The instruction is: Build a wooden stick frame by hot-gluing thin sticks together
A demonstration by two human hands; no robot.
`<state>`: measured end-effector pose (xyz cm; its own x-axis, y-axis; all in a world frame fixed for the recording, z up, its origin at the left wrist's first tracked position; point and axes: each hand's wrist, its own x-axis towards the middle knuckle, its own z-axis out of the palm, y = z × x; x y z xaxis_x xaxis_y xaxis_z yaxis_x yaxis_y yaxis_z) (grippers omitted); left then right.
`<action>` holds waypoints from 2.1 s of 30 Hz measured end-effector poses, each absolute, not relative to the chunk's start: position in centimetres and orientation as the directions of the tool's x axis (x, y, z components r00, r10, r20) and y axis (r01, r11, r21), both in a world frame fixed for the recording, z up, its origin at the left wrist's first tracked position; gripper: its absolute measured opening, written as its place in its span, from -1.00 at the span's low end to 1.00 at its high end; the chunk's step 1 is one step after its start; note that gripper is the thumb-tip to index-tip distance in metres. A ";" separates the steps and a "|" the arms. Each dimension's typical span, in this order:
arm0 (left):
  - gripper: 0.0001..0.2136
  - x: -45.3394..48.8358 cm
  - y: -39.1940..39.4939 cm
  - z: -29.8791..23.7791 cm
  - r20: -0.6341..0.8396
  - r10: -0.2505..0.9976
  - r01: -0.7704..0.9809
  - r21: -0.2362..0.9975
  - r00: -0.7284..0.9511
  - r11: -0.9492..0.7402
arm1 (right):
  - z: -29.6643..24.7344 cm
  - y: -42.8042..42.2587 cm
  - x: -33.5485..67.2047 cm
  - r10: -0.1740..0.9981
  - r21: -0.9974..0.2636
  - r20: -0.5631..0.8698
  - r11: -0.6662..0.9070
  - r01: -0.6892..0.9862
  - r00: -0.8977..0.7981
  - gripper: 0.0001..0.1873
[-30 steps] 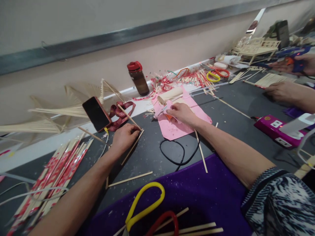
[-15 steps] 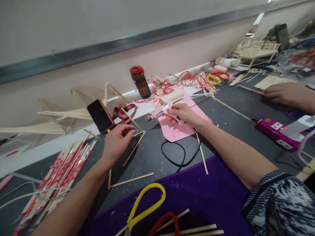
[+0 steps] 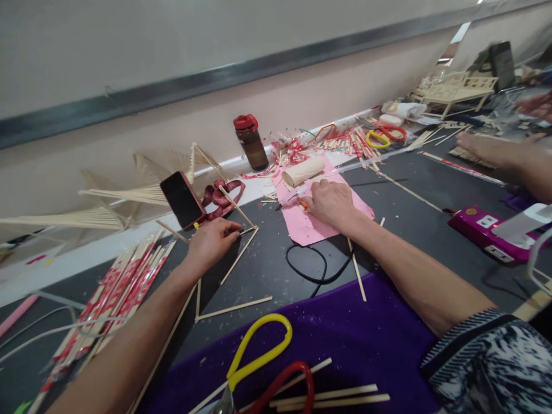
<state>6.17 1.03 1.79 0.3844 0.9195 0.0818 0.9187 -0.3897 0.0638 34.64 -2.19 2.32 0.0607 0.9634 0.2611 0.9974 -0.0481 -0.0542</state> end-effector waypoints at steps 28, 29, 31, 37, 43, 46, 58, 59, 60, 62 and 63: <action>-0.75 7.8 0.1 1.1 0.129 0.915 0.913 0.100 0.383 -0.396 | -0.4 -6.2 24.7 0.815 -0.026 0.133 0.572 0.820 -0.564 -0.69; -0.76 8.0 0.2 1.1 0.126 0.914 0.912 0.099 0.385 -0.398 | -0.4 -6.2 24.6 0.831 -0.041 0.130 0.549 0.835 -0.541 -0.71; -0.78 8.3 0.4 1.0 0.121 0.914 0.911 0.105 0.387 -0.400 | -0.2 -6.3 24.5 0.858 -0.076 0.122 0.509 0.858 -0.498 -0.73; -0.78 8.3 0.7 0.6 0.120 0.921 0.911 0.146 0.371 -0.386 | 0.2 -6.5 24.4 0.927 -0.114 0.077 0.375 0.920 -0.368 -0.65; -0.77 8.4 0.7 0.2 0.125 0.924 0.910 0.173 0.360 -0.378 | 0.4 -6.2 24.0 0.927 -0.084 0.024 0.375 0.923 -0.374 -0.66; -0.78 8.4 0.8 0.0 0.135 0.926 0.913 0.169 0.353 -0.372 | 0.4 -6.2 23.9 0.923 -0.072 0.014 0.383 0.921 -0.383 -0.67; -0.77 8.9 0.9 0.7 0.107 0.923 0.921 0.090 0.369 -0.379 | -0.2 -6.4 23.8 0.905 -0.062 0.048 0.425 0.903 -0.422 -0.71; -0.77 9.0 0.9 0.7 0.106 0.923 0.922 0.082 0.370 -0.379 | -0.2 -6.4 23.8 0.906 -0.066 0.037 0.423 0.904 -0.422 -0.71; -0.77 9.0 0.9 0.7 0.106 0.922 0.922 0.077 0.372 -0.381 | -0.1 -6.3 23.8 0.908 -0.070 0.027 0.420 0.905 -0.419 -0.72; -0.77 9.0 0.9 0.6 0.107 0.920 0.920 0.070 0.377 -0.386 | 0.0 -6.2 23.8 0.912 -0.086 0.006 0.409 0.908 -0.410 -0.72; -0.78 9.0 0.9 0.6 0.109 0.919 0.919 0.069 0.379 -0.388 | 0.1 -6.1 23.8 0.914 -0.098 0.001 0.403 0.910 -0.405 -0.72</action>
<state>8.98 0.86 0.60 0.3794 0.9188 0.1086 0.9192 -0.3877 0.0689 23.80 -6.13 0.07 -0.4047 0.9144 0.0011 0.9100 0.4029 -0.0980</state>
